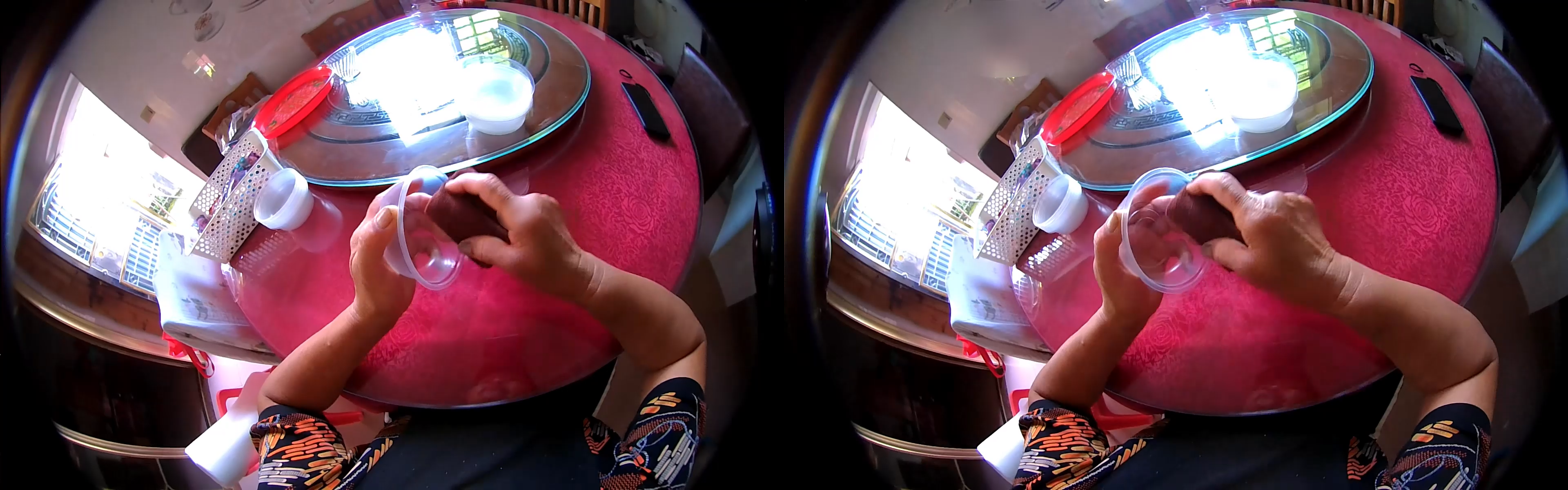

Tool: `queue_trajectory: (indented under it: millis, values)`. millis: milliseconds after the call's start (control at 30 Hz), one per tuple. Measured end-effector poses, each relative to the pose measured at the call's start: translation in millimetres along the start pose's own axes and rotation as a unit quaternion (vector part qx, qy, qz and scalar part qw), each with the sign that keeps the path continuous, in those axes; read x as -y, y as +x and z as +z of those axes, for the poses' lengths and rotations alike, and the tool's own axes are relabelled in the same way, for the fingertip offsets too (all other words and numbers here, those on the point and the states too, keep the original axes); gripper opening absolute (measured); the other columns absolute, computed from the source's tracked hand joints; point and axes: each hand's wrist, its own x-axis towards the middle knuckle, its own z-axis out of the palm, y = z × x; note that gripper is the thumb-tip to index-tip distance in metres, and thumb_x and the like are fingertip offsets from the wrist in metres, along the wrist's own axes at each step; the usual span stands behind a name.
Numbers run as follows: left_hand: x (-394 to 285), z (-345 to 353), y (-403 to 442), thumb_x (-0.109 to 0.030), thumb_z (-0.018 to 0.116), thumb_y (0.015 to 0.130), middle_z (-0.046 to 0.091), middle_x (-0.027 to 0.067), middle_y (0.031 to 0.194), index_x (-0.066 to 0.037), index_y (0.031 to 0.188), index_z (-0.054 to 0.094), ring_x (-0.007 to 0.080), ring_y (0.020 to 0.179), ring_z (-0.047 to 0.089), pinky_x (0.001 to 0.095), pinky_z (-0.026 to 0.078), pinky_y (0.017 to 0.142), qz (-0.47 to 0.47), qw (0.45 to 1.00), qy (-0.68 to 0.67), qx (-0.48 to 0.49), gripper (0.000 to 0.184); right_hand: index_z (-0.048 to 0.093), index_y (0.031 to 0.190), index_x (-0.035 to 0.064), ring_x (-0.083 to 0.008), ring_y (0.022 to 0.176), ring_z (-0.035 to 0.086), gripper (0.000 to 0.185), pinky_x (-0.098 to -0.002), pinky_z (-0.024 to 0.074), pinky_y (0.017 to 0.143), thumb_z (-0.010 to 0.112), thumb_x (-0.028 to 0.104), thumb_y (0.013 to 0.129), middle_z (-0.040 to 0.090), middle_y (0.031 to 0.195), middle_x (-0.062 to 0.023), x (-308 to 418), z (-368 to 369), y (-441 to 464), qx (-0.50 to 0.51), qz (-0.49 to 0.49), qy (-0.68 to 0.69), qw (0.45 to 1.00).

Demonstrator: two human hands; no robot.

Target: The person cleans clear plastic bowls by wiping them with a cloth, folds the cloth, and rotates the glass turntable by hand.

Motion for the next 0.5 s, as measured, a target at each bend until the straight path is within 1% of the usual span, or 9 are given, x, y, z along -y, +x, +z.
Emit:
queue_trajectory:
  millis: [67, 167, 233, 267, 300, 367, 400, 433, 500]
  values:
    - [4.5, -6.9, 1.9, -0.051, 0.053, 0.093, 0.065, 0.0151, 0.115, 0.002, 0.136, 0.052, 0.0240, 0.095, 0.066, 0.0335, 0.053, 0.077, 0.036, 0.998, 0.045, -0.010, 0.068, 0.055, 0.133, 0.0130, -0.0349, 0.083, 0.073, 0.052, -0.0450, 0.0570, 0.076, 0.071, 0.022, 0.085, 0.073, 0.090, -0.0184, 5.2, 0.4, -2.6, 0.082, 0.055, 0.061, 0.993]
    - [5.8, -10.6, 5.9, -0.046, 0.055, 0.092, 0.065, 0.0148, 0.113, 0.004, 0.138, 0.051, 0.0222, 0.094, 0.066, 0.0347, 0.053, 0.080, 0.060, 0.997, 0.041, 0.002, 0.068, 0.060, 0.132, 0.0079, -0.0312, 0.086, 0.074, 0.052, -0.0379, 0.0569, 0.083, 0.075, 0.021, 0.084, 0.073, 0.093, -0.0171, 3.8, 11.7, -5.2, 0.147, 0.079, 0.325, 0.931]
    - [3.1, -5.5, 4.2, -0.040, 0.057, 0.091, 0.064, 0.0141, 0.111, 0.003, 0.141, 0.050, 0.0217, 0.093, 0.066, 0.0351, 0.053, 0.084, 0.078, 0.997, 0.005, 0.019, 0.067, 0.060, 0.131, 0.0037, -0.0195, 0.086, 0.069, 0.047, -0.0338, 0.0569, 0.081, 0.074, 0.012, 0.087, 0.071, 0.099, -0.0101, 7.4, 7.0, -2.9, 0.185, 0.057, 0.352, 0.916]
    - [0.7, -3.3, 1.9, -0.043, 0.056, 0.091, 0.064, 0.0166, 0.113, 0.002, 0.142, 0.048, 0.0239, 0.095, 0.066, 0.0371, 0.054, 0.086, 0.081, 0.996, 0.036, 0.024, 0.069, 0.060, 0.131, 0.0015, -0.0136, 0.085, 0.066, 0.045, -0.0317, 0.0569, 0.080, 0.074, 0.007, 0.089, 0.069, 0.101, -0.0066, 11.7, 1.6, -1.4, 0.203, 0.047, 0.365, 0.907]
    - [-0.8, -1.7, -0.6, -0.047, 0.055, 0.091, 0.063, 0.0191, 0.114, 0.001, 0.142, 0.046, 0.0262, 0.097, 0.066, 0.0391, 0.054, 0.087, 0.083, 0.994, 0.067, 0.030, 0.071, 0.067, 0.124, 0.0070, -0.0167, 0.082, 0.069, 0.038, -0.0347, 0.0572, 0.076, 0.076, 0.009, 0.087, 0.070, 0.093, -0.0077, 17.1, -6.0, 0.0, 0.222, 0.098, 0.305, 0.921]
    - [-3.3, 4.7, -4.6, -0.050, 0.051, 0.092, 0.063, 0.0226, 0.117, 0.002, 0.143, 0.045, 0.0298, 0.103, 0.067, 0.0406, 0.053, 0.093, 0.071, 0.990, 0.117, 0.026, 0.072, 0.069, 0.120, 0.0124, -0.0207, 0.076, 0.069, 0.037, -0.0376, 0.0557, 0.070, 0.078, 0.012, 0.084, 0.068, 0.086, -0.0088, 12.7, -4.7, -2.1, 0.162, -0.015, 0.033, 0.986]
    - [-2.5, 4.8, -2.9, -0.049, 0.052, 0.093, 0.065, 0.0216, 0.116, 0.000, 0.142, 0.046, 0.0290, 0.101, 0.067, 0.0402, 0.054, 0.091, 0.040, 0.996, 0.079, 0.030, 0.070, 0.070, 0.118, 0.0152, -0.0228, 0.073, 0.068, 0.037, -0.0390, 0.0550, 0.067, 0.079, 0.014, 0.083, 0.067, 0.083, -0.0093, 9.5, -3.0, -3.0, 0.125, -0.072, -0.106, 0.984]
    - [-1.3, 4.4, 0.7, -0.049, 0.052, 0.094, 0.066, 0.0206, 0.114, -0.001, 0.141, 0.048, 0.0282, 0.099, 0.068, 0.0398, 0.055, 0.089, 0.009, 0.999, 0.041, 0.034, 0.068, 0.072, 0.112, 0.0213, -0.0285, 0.068, 0.064, 0.031, -0.0427, 0.0506, 0.060, 0.078, 0.019, 0.081, 0.063, 0.078, -0.0110, 4.7, 1.6, -3.3, 0.034, -0.124, -0.156, 0.979]
    - [2.3, 2.7, 8.3, -0.049, 0.052, 0.095, 0.069, 0.0186, 0.111, -0.005, 0.140, 0.051, 0.0265, 0.094, 0.069, 0.0390, 0.056, 0.084, -0.057, 0.997, -0.036, 0.044, 0.064, 0.073, 0.112, 0.0201, -0.0266, 0.067, 0.062, 0.027, -0.0426, 0.0495, 0.060, 0.072, 0.018, 0.086, 0.062, 0.078, -0.0088, -2.6, 0.5, 1.3, -0.052, -0.163, -0.230, 0.958]
